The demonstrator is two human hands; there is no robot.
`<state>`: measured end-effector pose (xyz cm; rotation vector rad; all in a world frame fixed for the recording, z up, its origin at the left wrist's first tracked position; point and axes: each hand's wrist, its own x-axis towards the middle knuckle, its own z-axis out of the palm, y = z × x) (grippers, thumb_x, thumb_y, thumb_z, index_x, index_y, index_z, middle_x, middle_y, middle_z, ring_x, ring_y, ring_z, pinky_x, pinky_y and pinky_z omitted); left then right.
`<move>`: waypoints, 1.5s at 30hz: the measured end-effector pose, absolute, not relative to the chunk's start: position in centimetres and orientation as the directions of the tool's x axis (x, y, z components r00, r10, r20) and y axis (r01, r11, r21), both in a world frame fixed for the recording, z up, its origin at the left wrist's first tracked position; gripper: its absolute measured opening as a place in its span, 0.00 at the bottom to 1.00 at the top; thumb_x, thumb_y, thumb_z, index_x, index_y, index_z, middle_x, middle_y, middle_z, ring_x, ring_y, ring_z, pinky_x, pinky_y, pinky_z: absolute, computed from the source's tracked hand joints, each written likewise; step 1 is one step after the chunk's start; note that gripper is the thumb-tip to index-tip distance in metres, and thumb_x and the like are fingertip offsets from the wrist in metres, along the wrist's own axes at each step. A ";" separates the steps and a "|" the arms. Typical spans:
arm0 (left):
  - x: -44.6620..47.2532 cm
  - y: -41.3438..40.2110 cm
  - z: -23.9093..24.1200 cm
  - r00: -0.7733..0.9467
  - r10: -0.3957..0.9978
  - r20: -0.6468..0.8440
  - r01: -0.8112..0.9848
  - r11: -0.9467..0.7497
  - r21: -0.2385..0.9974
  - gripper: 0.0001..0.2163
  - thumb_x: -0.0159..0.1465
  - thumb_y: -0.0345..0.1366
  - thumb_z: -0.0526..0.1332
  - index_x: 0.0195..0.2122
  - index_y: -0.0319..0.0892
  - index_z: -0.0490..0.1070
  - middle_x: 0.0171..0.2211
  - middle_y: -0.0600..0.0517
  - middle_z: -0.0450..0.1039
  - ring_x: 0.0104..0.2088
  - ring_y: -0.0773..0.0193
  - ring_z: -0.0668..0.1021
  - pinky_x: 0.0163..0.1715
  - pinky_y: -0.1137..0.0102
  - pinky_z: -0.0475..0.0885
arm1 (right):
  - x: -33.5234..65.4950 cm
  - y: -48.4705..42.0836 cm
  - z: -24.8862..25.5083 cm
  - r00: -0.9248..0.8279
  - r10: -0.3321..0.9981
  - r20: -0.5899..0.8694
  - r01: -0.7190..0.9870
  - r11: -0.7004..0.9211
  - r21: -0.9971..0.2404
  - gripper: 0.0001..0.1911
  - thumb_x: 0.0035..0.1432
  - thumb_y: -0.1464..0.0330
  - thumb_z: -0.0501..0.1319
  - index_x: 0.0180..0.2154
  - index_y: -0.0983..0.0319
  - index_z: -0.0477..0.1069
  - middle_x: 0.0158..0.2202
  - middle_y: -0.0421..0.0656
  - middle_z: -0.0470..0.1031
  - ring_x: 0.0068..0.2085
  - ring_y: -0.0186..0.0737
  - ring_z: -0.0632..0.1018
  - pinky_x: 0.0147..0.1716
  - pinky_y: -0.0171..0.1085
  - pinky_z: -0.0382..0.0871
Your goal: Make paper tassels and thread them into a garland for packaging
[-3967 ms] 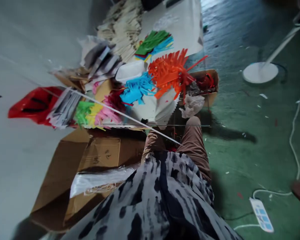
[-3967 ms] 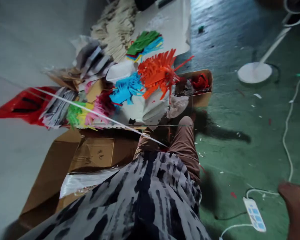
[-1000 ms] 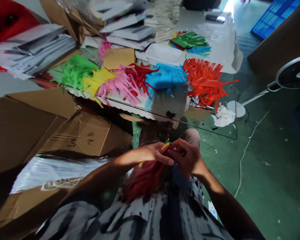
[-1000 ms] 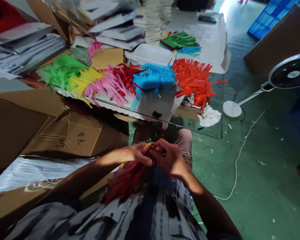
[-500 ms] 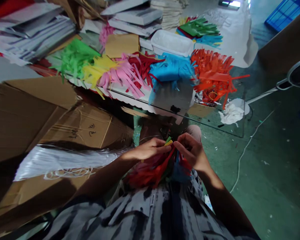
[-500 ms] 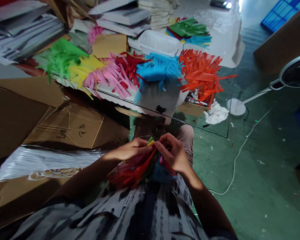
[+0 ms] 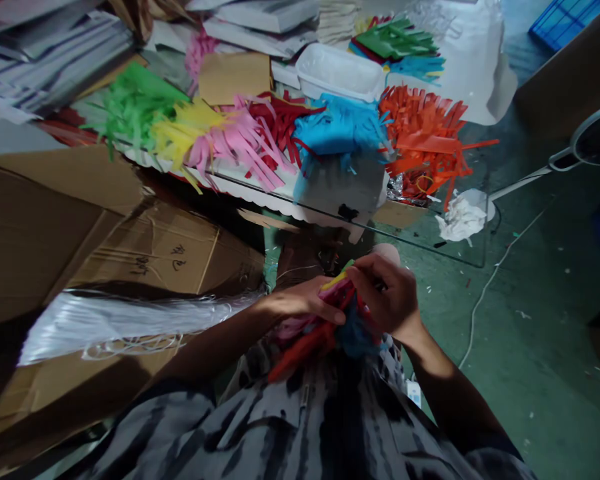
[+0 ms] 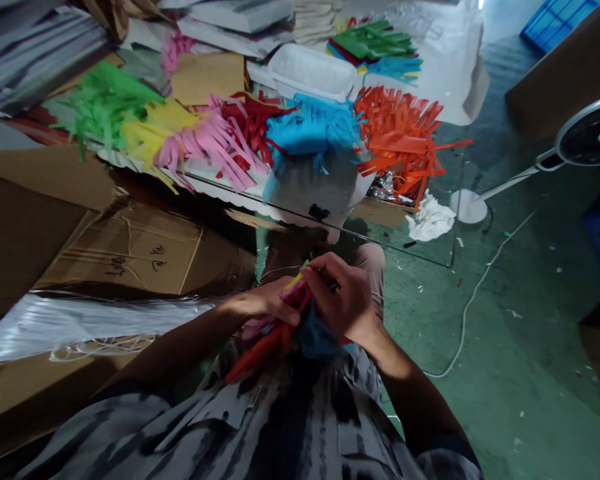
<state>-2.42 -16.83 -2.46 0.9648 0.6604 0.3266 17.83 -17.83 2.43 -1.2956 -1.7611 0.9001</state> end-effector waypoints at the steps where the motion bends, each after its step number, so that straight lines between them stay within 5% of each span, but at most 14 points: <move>1: -2.1 -16.7 -2.5 0.746 0.570 -0.344 -0.012 0.528 0.849 0.28 0.46 0.46 0.82 0.46 0.40 0.81 0.40 0.51 0.81 0.40 0.56 0.80 0.42 0.66 0.75 | 17.6 -17.6 2.9 -0.198 0.952 0.233 0.456 0.300 -0.838 0.11 0.70 0.60 0.63 0.36 0.57 0.77 0.25 0.36 0.73 0.24 0.32 0.70 0.28 0.35 0.64; 10: -0.7 -14.7 0.2 0.634 0.725 -0.269 -0.072 0.402 0.913 0.20 0.46 0.41 0.82 0.36 0.36 0.81 0.31 0.50 0.79 0.31 0.62 0.79 0.33 0.69 0.76 | 16.9 -14.6 5.6 -0.198 0.833 0.516 0.456 0.544 -0.704 0.10 0.70 0.58 0.65 0.39 0.57 0.79 0.25 0.36 0.75 0.24 0.32 0.72 0.28 0.36 0.64; 14: -1.4 -13.9 2.1 0.569 0.786 -0.243 -0.054 0.330 0.942 0.15 0.51 0.37 0.79 0.34 0.36 0.79 0.28 0.54 0.76 0.27 0.68 0.76 0.29 0.73 0.73 | 17.9 -13.3 6.4 -0.218 0.912 0.348 0.335 0.405 -0.851 0.14 0.73 0.55 0.61 0.46 0.57 0.78 0.23 0.34 0.71 0.22 0.32 0.68 0.24 0.35 0.59; 19: -1.9 -13.3 3.0 0.494 0.848 -0.194 0.052 0.194 0.980 0.15 0.57 0.40 0.74 0.40 0.35 0.80 0.33 0.50 0.81 0.32 0.62 0.80 0.34 0.70 0.77 | 18.2 -13.1 6.0 -0.393 0.908 0.146 0.142 0.217 -0.966 0.23 0.70 0.50 0.63 0.56 0.58 0.74 0.26 0.35 0.70 0.23 0.32 0.65 0.22 0.34 0.54; 24: -0.7 -13.3 2.8 0.329 0.939 -0.099 0.368 -0.031 0.929 0.16 0.54 0.36 0.73 0.44 0.41 0.81 0.36 0.51 0.82 0.43 0.53 0.83 0.41 0.68 0.76 | 16.2 -13.8 4.6 -0.205 0.957 0.204 0.235 0.251 -0.939 0.16 0.67 0.54 0.67 0.38 0.61 0.76 0.28 0.37 0.73 0.28 0.32 0.69 0.28 0.33 0.62; 30: -2.8 -13.3 4.0 0.692 0.676 -0.253 0.005 0.346 0.938 0.34 0.49 0.36 0.79 0.59 0.42 0.76 0.47 0.47 0.82 0.47 0.53 0.83 0.48 0.66 0.78 | 17.0 -13.4 4.4 -0.231 0.947 0.224 0.161 0.265 -0.951 0.15 0.71 0.59 0.62 0.33 0.60 0.71 0.28 0.35 0.66 0.30 0.32 0.67 0.30 0.33 0.62; 35: -3.8 -13.0 1.1 0.764 0.542 -0.350 0.028 0.514 0.857 0.29 0.42 0.35 0.81 0.48 0.39 0.81 0.40 0.49 0.83 0.36 0.59 0.81 0.38 0.70 0.76 | 17.5 -13.6 5.1 -0.343 0.906 0.248 0.131 0.307 -0.943 0.14 0.72 0.61 0.62 0.33 0.60 0.70 0.27 0.34 0.63 0.28 0.31 0.64 0.28 0.33 0.59; 40: -2.6 -13.2 -3.5 0.830 0.492 -0.264 -0.008 0.483 0.876 0.31 0.33 0.38 0.83 0.42 0.42 0.82 0.39 0.52 0.83 0.39 0.56 0.81 0.42 0.68 0.77 | 17.5 -13.7 5.2 -0.449 0.844 0.293 0.179 0.406 -0.896 0.12 0.72 0.63 0.63 0.34 0.61 0.72 0.27 0.34 0.66 0.27 0.29 0.66 0.29 0.33 0.60; 45: -2.1 -15.8 -3.3 0.849 0.497 -0.179 -0.180 0.590 0.787 0.28 0.44 0.42 0.79 0.48 0.45 0.81 0.41 0.51 0.83 0.40 0.54 0.83 0.46 0.63 0.78 | 17.7 -13.7 5.7 -0.412 0.843 0.345 0.159 0.440 -0.884 0.15 0.73 0.61 0.61 0.33 0.60 0.72 0.28 0.36 0.69 0.28 0.30 0.69 0.29 0.34 0.62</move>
